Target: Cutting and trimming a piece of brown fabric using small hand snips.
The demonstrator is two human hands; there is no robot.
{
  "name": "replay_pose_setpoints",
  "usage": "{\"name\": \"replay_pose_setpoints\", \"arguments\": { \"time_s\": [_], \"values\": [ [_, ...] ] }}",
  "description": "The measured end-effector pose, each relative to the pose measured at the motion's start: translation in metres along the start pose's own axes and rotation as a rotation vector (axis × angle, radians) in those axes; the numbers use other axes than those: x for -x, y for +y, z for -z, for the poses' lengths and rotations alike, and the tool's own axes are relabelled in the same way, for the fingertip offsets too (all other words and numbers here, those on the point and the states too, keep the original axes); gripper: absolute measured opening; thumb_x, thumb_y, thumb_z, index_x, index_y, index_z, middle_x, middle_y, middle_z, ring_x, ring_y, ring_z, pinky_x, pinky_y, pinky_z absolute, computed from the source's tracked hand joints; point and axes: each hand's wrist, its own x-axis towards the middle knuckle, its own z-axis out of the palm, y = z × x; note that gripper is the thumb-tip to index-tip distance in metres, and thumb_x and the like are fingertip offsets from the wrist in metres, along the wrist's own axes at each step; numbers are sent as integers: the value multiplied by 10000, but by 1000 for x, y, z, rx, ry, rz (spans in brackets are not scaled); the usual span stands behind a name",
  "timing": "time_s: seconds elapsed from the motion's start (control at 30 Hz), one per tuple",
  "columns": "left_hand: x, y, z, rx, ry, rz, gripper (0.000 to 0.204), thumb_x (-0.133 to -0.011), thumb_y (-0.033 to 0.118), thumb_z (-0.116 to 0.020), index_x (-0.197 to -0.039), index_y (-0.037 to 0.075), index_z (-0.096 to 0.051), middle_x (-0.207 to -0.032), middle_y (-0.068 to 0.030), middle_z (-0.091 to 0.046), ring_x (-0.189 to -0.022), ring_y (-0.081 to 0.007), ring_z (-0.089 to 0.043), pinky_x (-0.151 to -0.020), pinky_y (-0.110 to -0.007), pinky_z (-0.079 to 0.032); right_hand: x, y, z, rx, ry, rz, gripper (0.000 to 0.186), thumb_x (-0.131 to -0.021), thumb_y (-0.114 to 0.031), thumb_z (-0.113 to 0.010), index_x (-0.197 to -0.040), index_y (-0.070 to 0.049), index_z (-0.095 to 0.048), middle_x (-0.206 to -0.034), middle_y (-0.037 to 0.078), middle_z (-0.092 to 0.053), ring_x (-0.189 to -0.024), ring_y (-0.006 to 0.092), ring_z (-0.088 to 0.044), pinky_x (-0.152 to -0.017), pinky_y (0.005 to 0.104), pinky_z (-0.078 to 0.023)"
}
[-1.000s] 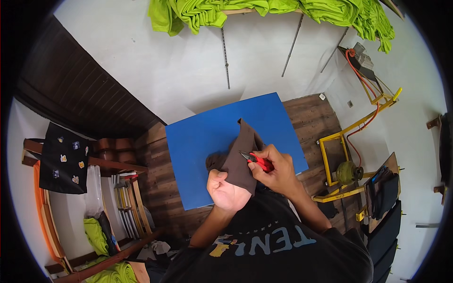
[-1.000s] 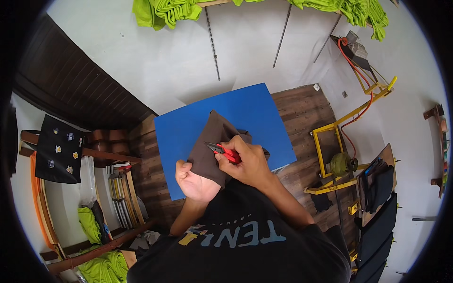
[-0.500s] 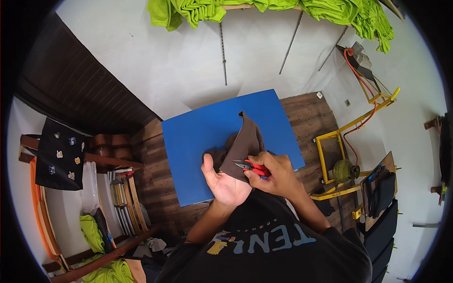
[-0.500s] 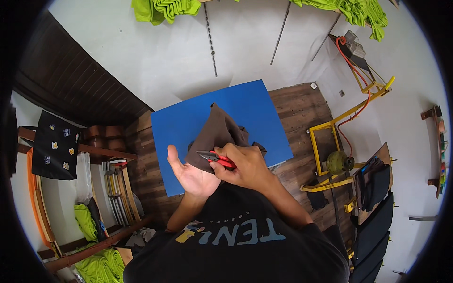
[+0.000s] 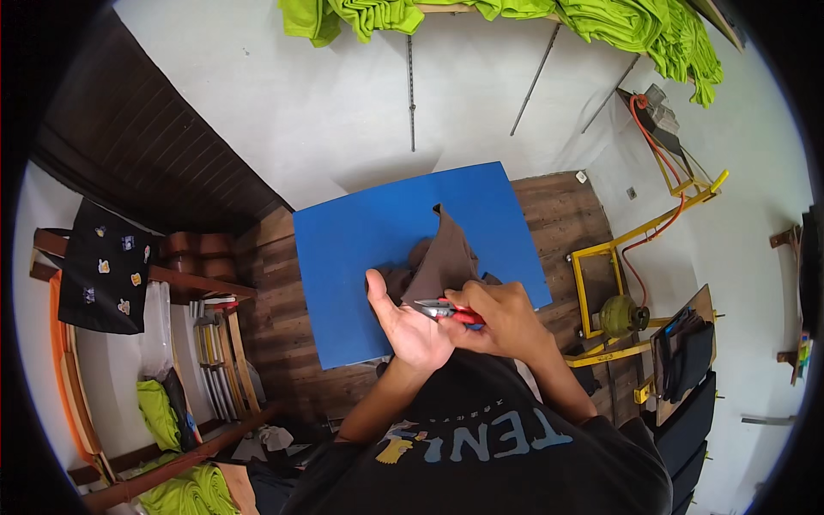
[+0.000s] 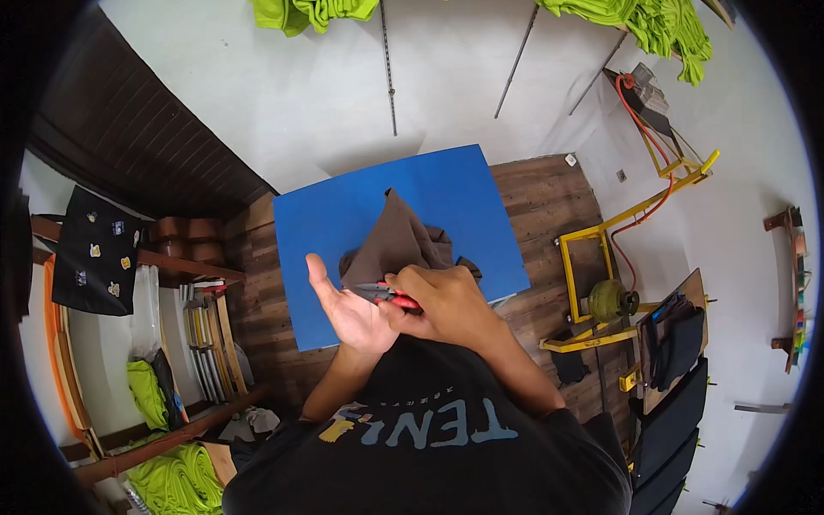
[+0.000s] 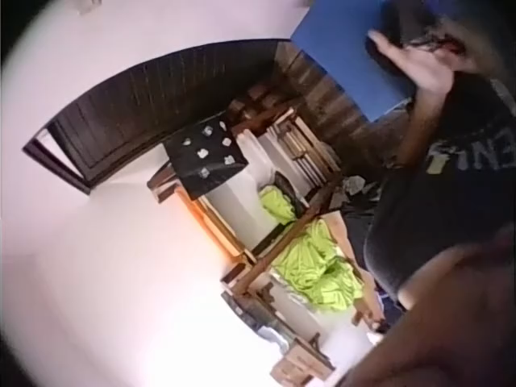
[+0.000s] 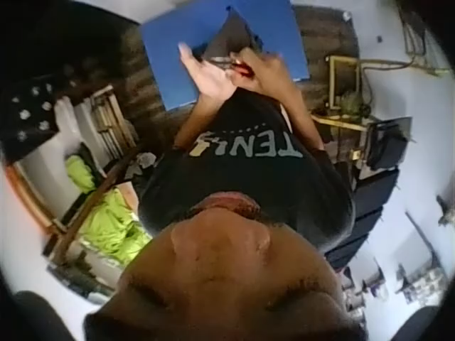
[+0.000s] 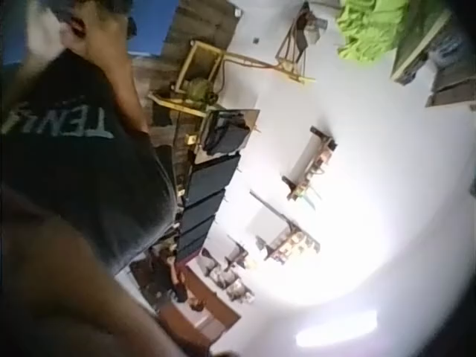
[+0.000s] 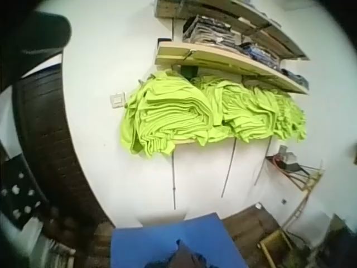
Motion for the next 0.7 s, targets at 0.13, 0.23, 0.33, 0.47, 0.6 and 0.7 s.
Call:
{"name": "replay_pose_setpoints", "arguments": {
  "time_s": [0.13,0.23,0.33,0.47,0.6,0.7],
  "values": [
    [-4,0,6,46,12,-23,919,-884,804,-364,-1338,24,-540,-1323,-119,-612,-1180,-273,-588,-1032,-394,-441,-2,3,-1,-5,-29,17,236,-754,-184,-746,-894,-37,-626,-701,60,-626,-569,230,-634,-502,335,-483],
    [-8,1,14,84,-118,-13,927,-884,802,-363,-1349,18,-529,-1353,-114,-591,-1211,-266,-568,-1047,-396,-429,-1,6,-3,-17,-14,-7,262,-765,-205,-760,-908,-31,-625,-691,70,-617,-568,234,-632,-509,333,-486],
    [-9,0,22,2,-70,-88,828,-930,692,-370,-1375,6,-504,-1371,-100,-571,-1225,-243,-548,-1049,-385,-419,-1,11,-12,-122,24,-83,275,-814,-214,-762,-958,-28,-619,-681,70,-593,-541,197,-599,-503,306,-462],
    [-12,-1,26,-301,-8,-131,571,-942,297,-425,-1410,-29,-458,-1385,-116,-542,-1241,-225,-526,-1059,-371,-404,-2,12,-30,-825,187,-479,193,-903,-156,-680,-1032,-39,-598,-705,-17,-550,-539,71,-487,-478,244,-361],
    [-11,-2,23,-320,133,-79,624,-804,76,-447,-1408,-78,-429,-1434,-188,-491,-1335,-301,-467,-1144,-426,-334,-6,25,-25,-1128,307,-746,208,-946,-163,-659,-1109,-44,-606,-731,-104,-470,-561,-6,-390,-472,202,-267],
    [-6,3,23,-345,151,-3,643,-814,100,-445,-1419,-112,-400,-1461,-209,-468,-1370,-330,-434,-1166,-456,-304,-19,56,-18,-926,377,-834,318,-939,-213,-674,-1192,-30,-610,-613,-106,-388,-461,4,-328,-419,201,-220]
  ]
}}
